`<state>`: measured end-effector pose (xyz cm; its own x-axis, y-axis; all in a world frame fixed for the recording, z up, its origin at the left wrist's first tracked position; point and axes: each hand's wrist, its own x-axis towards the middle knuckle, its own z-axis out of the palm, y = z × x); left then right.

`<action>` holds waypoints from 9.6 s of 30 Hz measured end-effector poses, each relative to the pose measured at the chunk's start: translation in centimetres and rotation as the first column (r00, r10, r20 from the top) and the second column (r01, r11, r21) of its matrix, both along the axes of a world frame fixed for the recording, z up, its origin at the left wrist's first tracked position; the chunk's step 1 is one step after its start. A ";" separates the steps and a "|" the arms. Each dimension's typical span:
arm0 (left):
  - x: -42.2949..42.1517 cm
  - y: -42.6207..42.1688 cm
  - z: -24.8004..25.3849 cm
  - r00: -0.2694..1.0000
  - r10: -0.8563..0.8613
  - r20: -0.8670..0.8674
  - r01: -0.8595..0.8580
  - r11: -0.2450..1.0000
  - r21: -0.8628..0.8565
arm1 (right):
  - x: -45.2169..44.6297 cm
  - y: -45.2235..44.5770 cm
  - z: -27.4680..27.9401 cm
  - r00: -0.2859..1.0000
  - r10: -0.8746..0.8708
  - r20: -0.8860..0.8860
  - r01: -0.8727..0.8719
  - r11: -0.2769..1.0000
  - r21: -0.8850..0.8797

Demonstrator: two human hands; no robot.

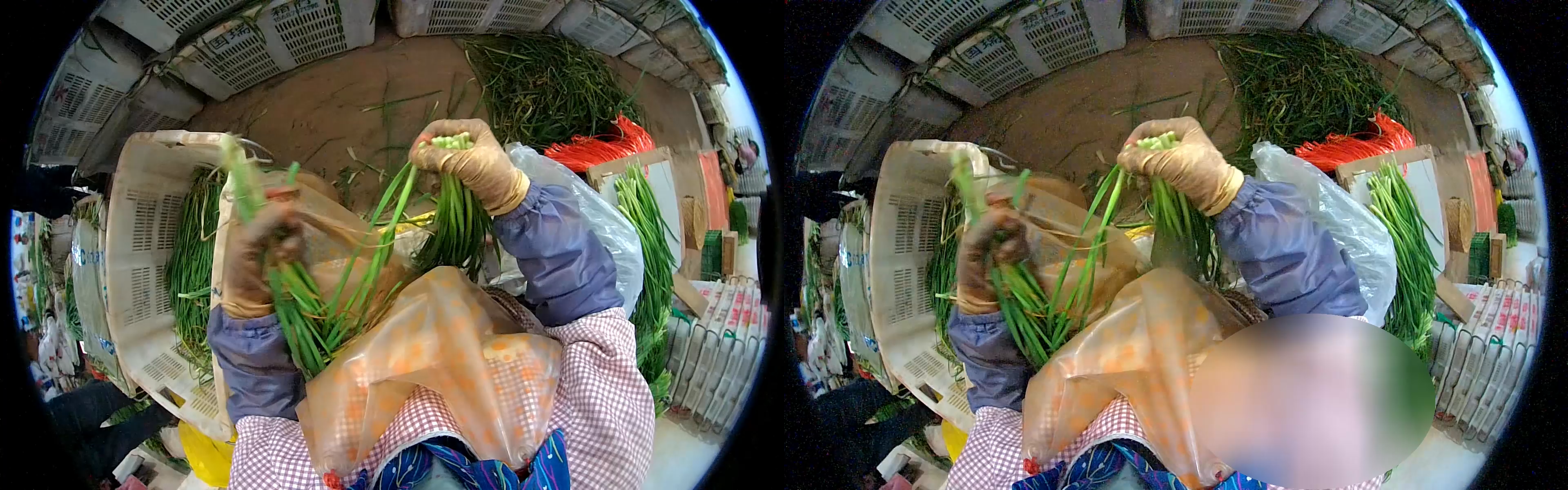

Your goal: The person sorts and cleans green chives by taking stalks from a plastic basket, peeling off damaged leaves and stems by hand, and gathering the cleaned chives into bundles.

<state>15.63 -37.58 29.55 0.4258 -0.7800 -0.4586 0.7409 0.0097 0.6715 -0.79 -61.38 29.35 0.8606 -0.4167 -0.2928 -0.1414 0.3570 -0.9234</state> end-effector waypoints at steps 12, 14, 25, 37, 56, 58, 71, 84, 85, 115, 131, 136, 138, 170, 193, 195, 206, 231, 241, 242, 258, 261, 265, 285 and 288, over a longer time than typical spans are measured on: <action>-4.2 -5.5 1.1 0.838 -0.254 0.483 0.110 0.946 0.305 | 1.3 2.3 0.3 0.990 0.138 0.028 -0.137 0.989 -0.047; -3.8 -4.9 0.9 0.865 -0.186 0.467 0.054 0.958 0.281 | 1.2 2.4 -0.1 0.972 0.232 -0.022 -0.232 0.959 -0.165; -2.9 -4.0 0.3 0.957 -0.099 0.272 0.055 0.985 0.164 | -1.8 -6.2 -0.4 0.965 -0.231 0.124 0.254 0.940 -0.230; -3.7 -4.2 -0.8 0.974 -0.216 -0.073 0.225 0.963 0.146 | -0.6 -2.5 1.9 0.995 0.103 -0.006 -0.100 0.948 -0.302; -5.7 -4.0 1.5 0.860 -0.134 0.492 0.030 0.977 0.213 | 1.8 2.8 0.2 0.990 0.127 0.056 -0.130 0.990 0.056; -5.4 -3.8 1.0 0.917 -0.115 0.381 0.043 0.980 0.193 | 1.7 2.3 0.0 0.971 0.220 0.090 -0.224 0.974 0.033; -5.3 -3.8 -0.7 0.958 -0.191 0.213 0.166 0.977 0.130 | 0.7 1.7 -1.6 0.890 0.411 0.200 -0.420 0.907 0.007; -5.3 -3.8 -1.8 0.673 -0.345 0.654 0.300 0.936 0.186 | 0.2 1.5 -1.1 0.936 0.349 0.047 -0.347 0.937 -0.035; -5.7 -4.1 -1.5 0.867 -0.266 0.422 0.171 0.953 0.250 | 0.3 1.6 -0.9 0.937 0.346 0.046 -0.345 0.938 -0.034; -6.2 -3.4 -0.8 0.942 -0.139 0.307 0.067 0.970 0.232 | -2.1 -5.1 -1.4 0.975 -0.158 -0.154 0.064 0.870 -0.488; -6.6 -3.8 -0.9 0.994 -0.110 -0.004 0.110 0.992 0.066 | 0.3 3.0 -1.5 0.985 0.167 -0.047 -0.174 0.944 -0.281; -6.1 -3.0 -0.3 0.990 -0.137 0.045 0.130 0.983 0.131 | -0.4 1.3 -2.6 0.997 -0.066 -0.050 0.032 0.868 -0.495; -6.2 -3.0 -0.1 0.986 -0.120 0.113 0.103 0.984 0.145 | -0.8 0.6 -1.9 0.995 -0.014 -0.101 -0.016 0.955 -0.298; -6.4 -3.1 -0.5 0.991 -0.135 -0.009 0.135 0.990 0.047 | -0.3 -2.5 -1.1 0.987 -0.126 0.098 0.144 0.969 -0.199; -5.9 -2.6 -0.6 0.985 -0.062 -0.162 0.070 0.997 0.044 | -0.4 -10.2 -1.4 0.853 -0.464 0.239 0.520 0.709 -0.477; -5.6 -2.2 -1.4 0.988 -0.002 -0.152 0.009 0.999 0.049 | -2.1 -14.1 -1.6 0.761 -0.586 0.280 0.617 0.518 -0.593; -6.1 -3.8 -1.5 0.975 0.008 -0.221 0.016 0.994 0.109 | 1.3 3.0 -0.8 0.975 0.210 -0.078 -0.219 0.968 -0.122; -3.0 -7.4 4.5 0.965 -0.047 0.257 0.032 0.998 0.062 | -2.8 -6.7 5.4 0.930 -0.194 0.311 0.225 0.972 -0.065; -2.6 -10.8 -2.6 0.637 -0.504 0.584 0.429 0.861 0.274 | -3.9 -10.4 9.3 0.809 -0.306 0.501 0.445 0.877 -0.183; -2.1 -9.8 -3.2 0.637 -0.504 0.583 0.433 0.860 0.271 | -5.2 -13.1 9.3 0.788 -0.326 0.522 0.468 0.869 -0.163; -3.7 -5.4 -0.6 0.947 -0.127 -0.296 0.072 0.979 -0.191 | -2.8 -6.1 3.6 0.978 0.044 0.205 -0.012 0.988 -0.155; -3.8 -5.0 -0.5 0.969 -0.112 -0.222 0.094 0.992 -0.090 | 0.3 -1.9 4.2 0.979 0.173 0.107 -0.162 0.981 -0.103; -4.4 -5.0 0.4 0.981 -0.095 -0.167 0.103 0.994 0.038 | 2.9 0.9 2.6 0.961 0.272 0.044 -0.262 0.952 -0.158; 0.6 -0.2 2.2 0.964 0.036 0.262 -0.073 0.989 0.130 | -5.5 -13.2 6.5 0.935 -0.254 0.246 0.323 0.895 -0.306; -1.3 -4.3 4.9 0.960 -0.044 0.277 -0.011 0.981 0.195 | -5.1 -11.4 7.5 0.940 -0.220 0.263 0.289 0.920 -0.265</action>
